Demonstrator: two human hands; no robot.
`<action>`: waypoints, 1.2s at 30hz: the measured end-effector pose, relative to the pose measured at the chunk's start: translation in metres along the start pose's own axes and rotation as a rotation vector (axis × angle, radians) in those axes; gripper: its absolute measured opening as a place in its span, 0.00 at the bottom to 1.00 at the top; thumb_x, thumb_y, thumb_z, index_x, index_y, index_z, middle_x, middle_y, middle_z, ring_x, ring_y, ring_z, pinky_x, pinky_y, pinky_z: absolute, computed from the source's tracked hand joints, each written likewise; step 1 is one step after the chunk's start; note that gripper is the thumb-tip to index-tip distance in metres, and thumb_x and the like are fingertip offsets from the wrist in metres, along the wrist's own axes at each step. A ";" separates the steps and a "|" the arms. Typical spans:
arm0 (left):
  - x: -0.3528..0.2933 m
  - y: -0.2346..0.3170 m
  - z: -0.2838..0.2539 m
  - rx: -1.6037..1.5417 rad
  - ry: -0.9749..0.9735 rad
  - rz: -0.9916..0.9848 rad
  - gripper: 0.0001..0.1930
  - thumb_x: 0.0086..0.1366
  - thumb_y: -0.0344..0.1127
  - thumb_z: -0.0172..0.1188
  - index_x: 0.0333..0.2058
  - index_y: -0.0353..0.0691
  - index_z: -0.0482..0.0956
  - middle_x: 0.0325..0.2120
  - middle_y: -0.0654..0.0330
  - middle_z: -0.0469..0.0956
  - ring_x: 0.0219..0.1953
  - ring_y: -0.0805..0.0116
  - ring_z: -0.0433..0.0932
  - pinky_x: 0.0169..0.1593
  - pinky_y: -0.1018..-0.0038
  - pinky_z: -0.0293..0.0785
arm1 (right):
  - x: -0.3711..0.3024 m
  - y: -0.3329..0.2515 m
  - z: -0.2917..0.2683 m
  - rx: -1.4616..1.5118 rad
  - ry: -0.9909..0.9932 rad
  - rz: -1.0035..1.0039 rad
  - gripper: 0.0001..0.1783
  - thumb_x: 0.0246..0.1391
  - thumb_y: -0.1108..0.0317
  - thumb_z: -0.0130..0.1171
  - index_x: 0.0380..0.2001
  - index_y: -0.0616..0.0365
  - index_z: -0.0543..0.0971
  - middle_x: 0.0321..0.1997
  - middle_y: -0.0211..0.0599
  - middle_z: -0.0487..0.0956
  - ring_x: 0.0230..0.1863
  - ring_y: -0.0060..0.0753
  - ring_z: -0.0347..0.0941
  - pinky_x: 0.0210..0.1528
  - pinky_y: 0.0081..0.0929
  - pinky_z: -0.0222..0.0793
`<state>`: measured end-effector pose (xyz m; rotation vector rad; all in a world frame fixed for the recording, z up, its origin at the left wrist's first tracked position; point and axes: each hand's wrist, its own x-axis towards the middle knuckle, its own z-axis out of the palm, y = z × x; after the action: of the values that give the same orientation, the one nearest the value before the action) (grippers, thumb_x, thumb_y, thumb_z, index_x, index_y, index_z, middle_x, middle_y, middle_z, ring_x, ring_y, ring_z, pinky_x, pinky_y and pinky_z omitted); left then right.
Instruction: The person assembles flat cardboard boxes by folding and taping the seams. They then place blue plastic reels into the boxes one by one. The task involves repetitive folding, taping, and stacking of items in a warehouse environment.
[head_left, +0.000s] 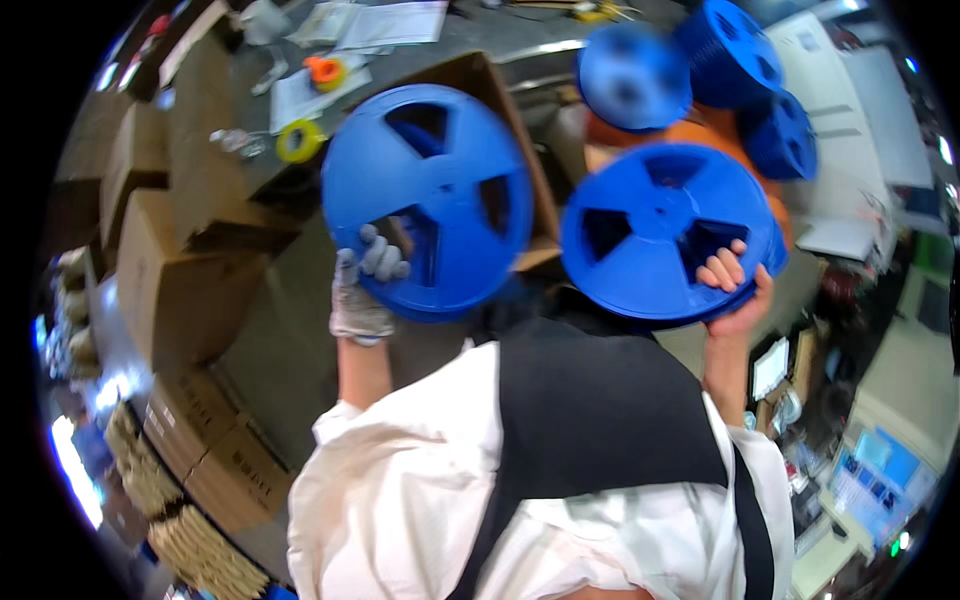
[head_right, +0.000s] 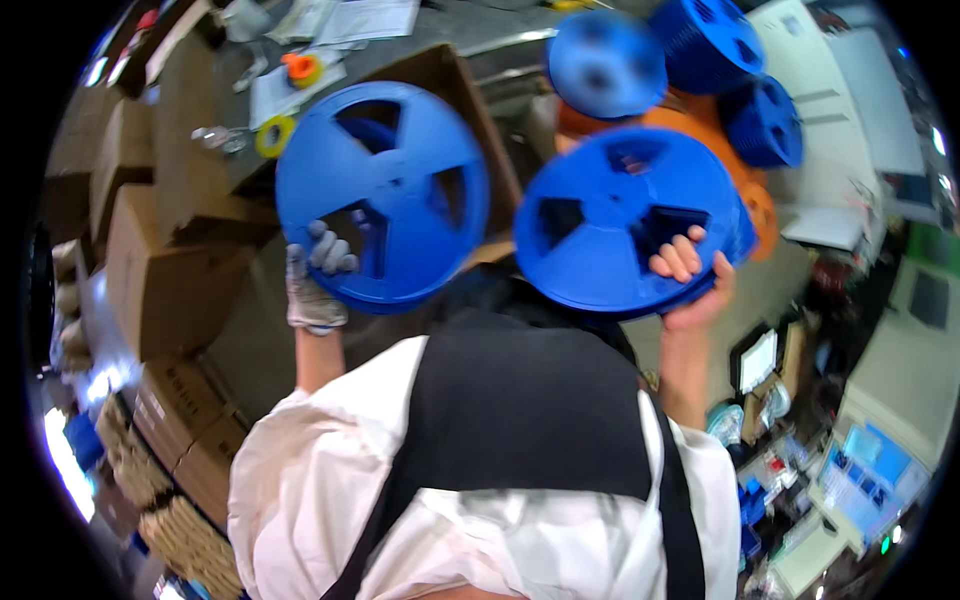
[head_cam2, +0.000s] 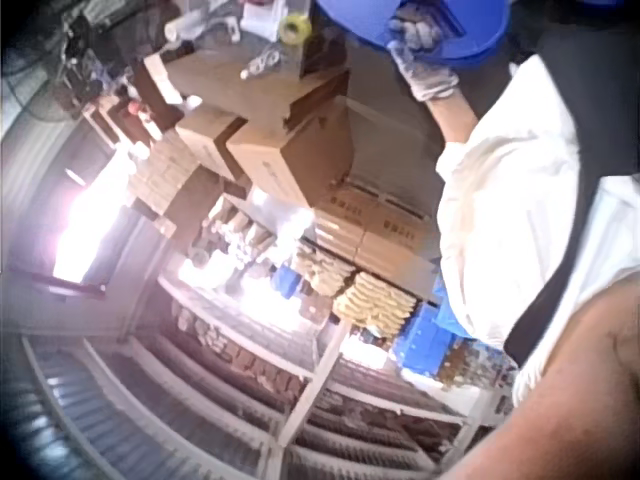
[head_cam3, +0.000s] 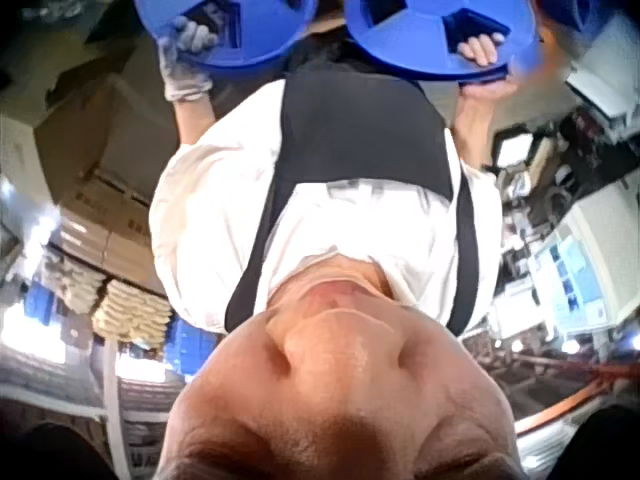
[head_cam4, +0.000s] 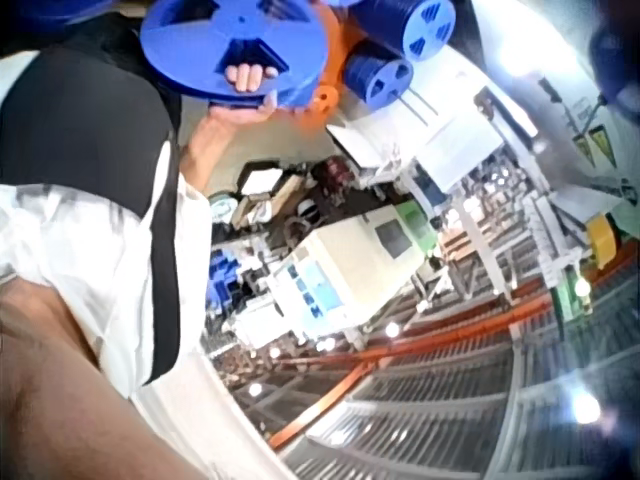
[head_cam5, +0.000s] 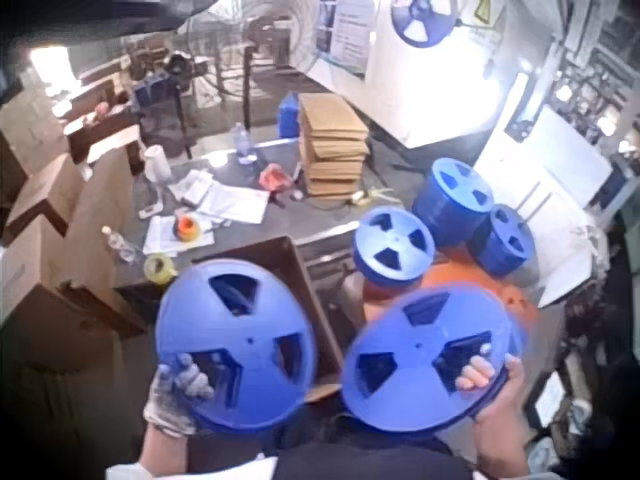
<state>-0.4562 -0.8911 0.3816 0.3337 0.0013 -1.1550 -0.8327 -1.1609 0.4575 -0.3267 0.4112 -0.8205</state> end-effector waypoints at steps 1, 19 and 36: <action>0.002 -0.004 0.010 0.141 0.039 -0.044 0.22 0.57 0.42 0.69 0.46 0.42 0.71 0.24 0.70 0.67 0.26 0.76 0.66 0.35 0.75 0.66 | -0.002 -0.003 0.000 -0.002 -0.055 0.000 0.19 0.52 0.61 0.59 0.43 0.59 0.68 0.22 0.25 0.63 0.23 0.21 0.61 0.34 0.25 0.59; 0.049 -0.114 0.018 1.945 -0.836 0.685 0.14 0.47 0.27 0.58 0.37 0.38 0.77 0.41 0.51 0.76 0.52 0.49 0.73 0.63 0.49 0.63 | 0.031 0.018 0.052 0.113 -0.278 0.102 0.18 0.57 0.62 0.60 0.42 0.58 0.63 0.20 0.24 0.66 0.20 0.17 0.64 0.27 0.19 0.60; 0.042 -0.065 0.046 0.703 0.015 -0.203 0.19 0.58 0.35 0.67 0.46 0.34 0.76 0.34 0.58 0.81 0.36 0.69 0.79 0.44 0.71 0.75 | 0.044 0.018 0.047 -0.256 0.339 0.045 0.23 0.58 0.60 0.56 0.51 0.67 0.71 0.48 0.49 0.78 0.48 0.45 0.77 0.56 0.46 0.72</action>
<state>-0.5047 -0.9639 0.4012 0.9816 -0.3718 -1.3298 -0.7718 -1.1771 0.4806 -0.4148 0.8418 -0.7817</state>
